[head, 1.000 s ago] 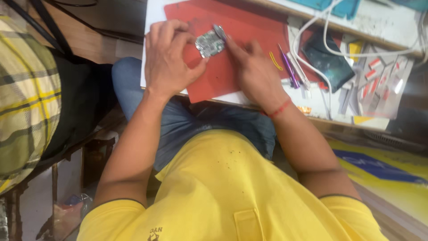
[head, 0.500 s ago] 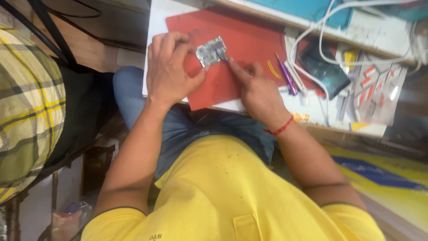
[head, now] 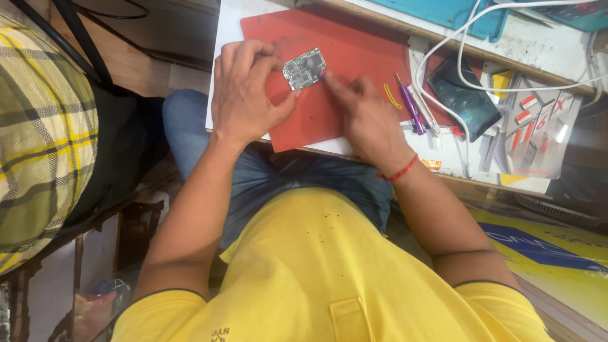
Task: The person uses a purple tool to scrape and clean a small circuit board placed on a red mat. They then use a heat gun to apply heat to the board, likely for desoldering or reflowing components.
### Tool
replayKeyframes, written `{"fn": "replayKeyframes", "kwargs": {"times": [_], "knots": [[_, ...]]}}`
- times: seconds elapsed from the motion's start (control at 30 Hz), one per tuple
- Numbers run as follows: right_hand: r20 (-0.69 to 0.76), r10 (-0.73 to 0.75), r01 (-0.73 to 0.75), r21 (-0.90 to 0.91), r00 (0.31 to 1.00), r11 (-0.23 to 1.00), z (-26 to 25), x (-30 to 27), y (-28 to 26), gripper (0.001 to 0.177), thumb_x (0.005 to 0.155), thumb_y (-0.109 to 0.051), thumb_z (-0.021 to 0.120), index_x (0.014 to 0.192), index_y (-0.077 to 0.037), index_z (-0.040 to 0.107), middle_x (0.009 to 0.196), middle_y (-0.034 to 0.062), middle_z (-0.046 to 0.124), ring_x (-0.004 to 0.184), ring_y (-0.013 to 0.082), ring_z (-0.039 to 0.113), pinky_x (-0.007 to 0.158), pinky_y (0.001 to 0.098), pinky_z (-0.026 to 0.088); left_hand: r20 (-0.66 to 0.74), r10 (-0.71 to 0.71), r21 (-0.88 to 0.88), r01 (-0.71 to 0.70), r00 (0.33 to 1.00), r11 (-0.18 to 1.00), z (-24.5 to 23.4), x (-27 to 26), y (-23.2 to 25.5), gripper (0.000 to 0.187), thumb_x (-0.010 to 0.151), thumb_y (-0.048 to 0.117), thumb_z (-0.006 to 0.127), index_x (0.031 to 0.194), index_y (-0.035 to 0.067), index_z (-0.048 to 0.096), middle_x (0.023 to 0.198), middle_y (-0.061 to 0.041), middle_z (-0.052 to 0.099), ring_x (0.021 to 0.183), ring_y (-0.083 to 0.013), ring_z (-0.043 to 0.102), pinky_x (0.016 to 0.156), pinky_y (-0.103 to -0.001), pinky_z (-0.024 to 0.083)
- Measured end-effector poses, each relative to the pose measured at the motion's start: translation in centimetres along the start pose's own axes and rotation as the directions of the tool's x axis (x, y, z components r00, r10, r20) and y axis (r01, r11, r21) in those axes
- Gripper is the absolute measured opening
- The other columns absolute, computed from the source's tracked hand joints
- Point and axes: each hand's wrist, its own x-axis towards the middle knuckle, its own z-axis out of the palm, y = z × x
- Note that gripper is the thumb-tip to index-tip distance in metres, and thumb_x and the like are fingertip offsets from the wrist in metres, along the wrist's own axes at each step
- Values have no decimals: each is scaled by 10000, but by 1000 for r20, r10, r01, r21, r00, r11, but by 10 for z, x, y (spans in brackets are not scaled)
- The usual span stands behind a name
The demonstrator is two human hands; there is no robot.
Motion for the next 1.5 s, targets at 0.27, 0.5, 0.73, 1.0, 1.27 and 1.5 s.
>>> {"fn": "replayKeyframes", "kwargs": {"times": [0.27, 0.5, 0.73, 1.0, 1.27, 1.5], "knots": [[-17, -28, 27, -47, 999, 999, -7, 9, -2, 626, 923, 14, 480, 1516, -172, 553, 1129, 203, 621, 852, 434, 665, 760, 519, 540, -26, 17, 7, -17, 1000, 1000, 0, 0, 1, 400, 769, 271, 917, 1048, 94, 692, 1259, -49, 575, 1216, -286, 496, 1023, -433, 407], [-13, -63, 63, -21, 998, 998, -7, 11, -13, 624, 914, -7, 492, 1512, -180, 538, 1139, 226, 602, 887, 436, 672, 778, 511, 555, -9, -5, -8, 5, 1000, 1000, -3, 5, -2, 391, 768, 278, 915, 1027, 97, 684, 1249, -43, 576, 1214, -284, 503, 1021, -432, 409], [12, -2, 2, 3, 1000, 1000, -5, 6, -12, 661, 883, 22, 452, 1518, -144, 524, 1180, 261, 593, 878, 462, 665, 751, 524, 543, -11, 12, 4, -12, 1000, 1000, -1, 2, 1, 394, 784, 280, 916, 1047, 96, 688, 1256, -44, 568, 1218, -290, 495, 1026, -445, 401], [-39, -67, 66, -40, 997, 997, -1, -5, -12, 637, 902, 35, 475, 1522, -108, 522, 1177, 259, 595, 908, 469, 655, 724, 527, 531, -14, 20, 22, -19, 1000, 1000, 1, -2, -1, 386, 803, 287, 918, 1063, 105, 698, 1267, -45, 561, 1229, -291, 489, 1036, -445, 402], [-20, -13, 14, 18, 1000, 1000, 4, -1, -13, 563, 987, -12, 497, 1530, -156, 531, 1171, 244, 595, 883, 462, 653, 762, 532, 536, -13, 30, -1, -30, 999, 1000, 4, -6, -5, 405, 782, 270, 909, 1080, 95, 699, 1270, -41, 561, 1226, -287, 492, 1059, -442, 402], [-76, -41, 41, 0, 996, 999, -5, 12, -15, 609, 939, -18, 516, 1512, -222, 550, 1136, 214, 603, 900, 425, 686, 801, 500, 574, -22, 12, -13, -12, 1000, 1000, -8, 7, -2, 423, 748, 295, 929, 1029, 96, 683, 1256, -52, 564, 1214, -296, 493, 1036, -452, 398]]}}
